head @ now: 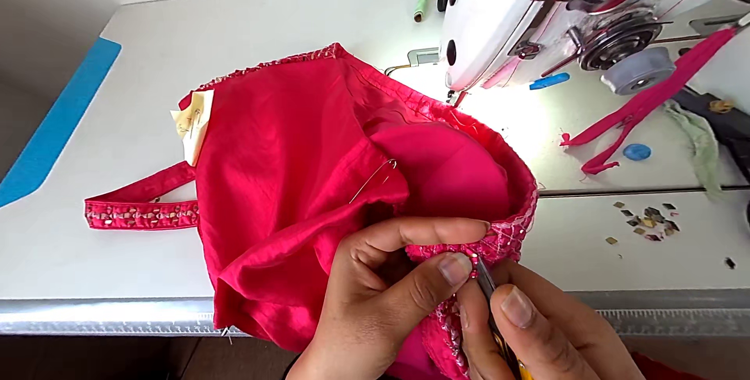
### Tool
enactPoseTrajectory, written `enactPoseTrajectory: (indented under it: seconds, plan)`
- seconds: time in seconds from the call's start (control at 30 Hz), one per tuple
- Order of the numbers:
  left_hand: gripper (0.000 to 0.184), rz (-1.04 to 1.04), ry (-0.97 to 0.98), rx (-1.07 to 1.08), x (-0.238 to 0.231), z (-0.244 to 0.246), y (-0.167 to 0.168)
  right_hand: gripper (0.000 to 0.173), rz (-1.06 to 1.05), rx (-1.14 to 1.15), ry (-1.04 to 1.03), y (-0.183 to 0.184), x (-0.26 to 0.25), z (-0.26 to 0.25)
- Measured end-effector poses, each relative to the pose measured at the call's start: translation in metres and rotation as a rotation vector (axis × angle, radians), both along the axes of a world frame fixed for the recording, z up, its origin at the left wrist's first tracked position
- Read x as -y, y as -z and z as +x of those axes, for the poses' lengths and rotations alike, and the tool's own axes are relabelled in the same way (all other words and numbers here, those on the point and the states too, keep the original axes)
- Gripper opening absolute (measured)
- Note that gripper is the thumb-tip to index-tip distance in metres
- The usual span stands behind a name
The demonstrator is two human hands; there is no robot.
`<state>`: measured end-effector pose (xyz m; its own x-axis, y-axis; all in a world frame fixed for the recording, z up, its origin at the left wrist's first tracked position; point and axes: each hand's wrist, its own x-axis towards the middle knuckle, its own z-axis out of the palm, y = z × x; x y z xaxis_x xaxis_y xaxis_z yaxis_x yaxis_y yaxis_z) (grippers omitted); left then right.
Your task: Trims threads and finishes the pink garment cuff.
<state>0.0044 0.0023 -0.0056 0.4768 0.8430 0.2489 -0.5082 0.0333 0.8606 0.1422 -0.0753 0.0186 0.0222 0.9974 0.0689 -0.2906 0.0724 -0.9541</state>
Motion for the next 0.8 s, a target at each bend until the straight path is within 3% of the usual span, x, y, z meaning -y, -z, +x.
enactPoseTrajectory:
  seconds: [0.43,0.6,0.7,0.8]
  plan:
    - [0.021,0.015,-0.002,-0.003,0.001,0.0,0.0,0.029,-0.083,-0.138,-0.014,-0.003,0.002,-0.001]
    - [0.022,0.003,-0.021,0.023,0.001,0.0,0.001,0.033,-0.038,-0.3,-0.125,0.004,0.005,0.007]
    - [0.019,-0.008,-0.069,0.023,0.003,0.002,0.0,0.039,0.091,-0.08,-0.05,0.002,0.007,0.017]
    - [0.019,0.02,-0.09,-0.008,0.004,0.005,-0.001,0.025,0.215,0.397,0.174,-0.004,0.007,0.024]
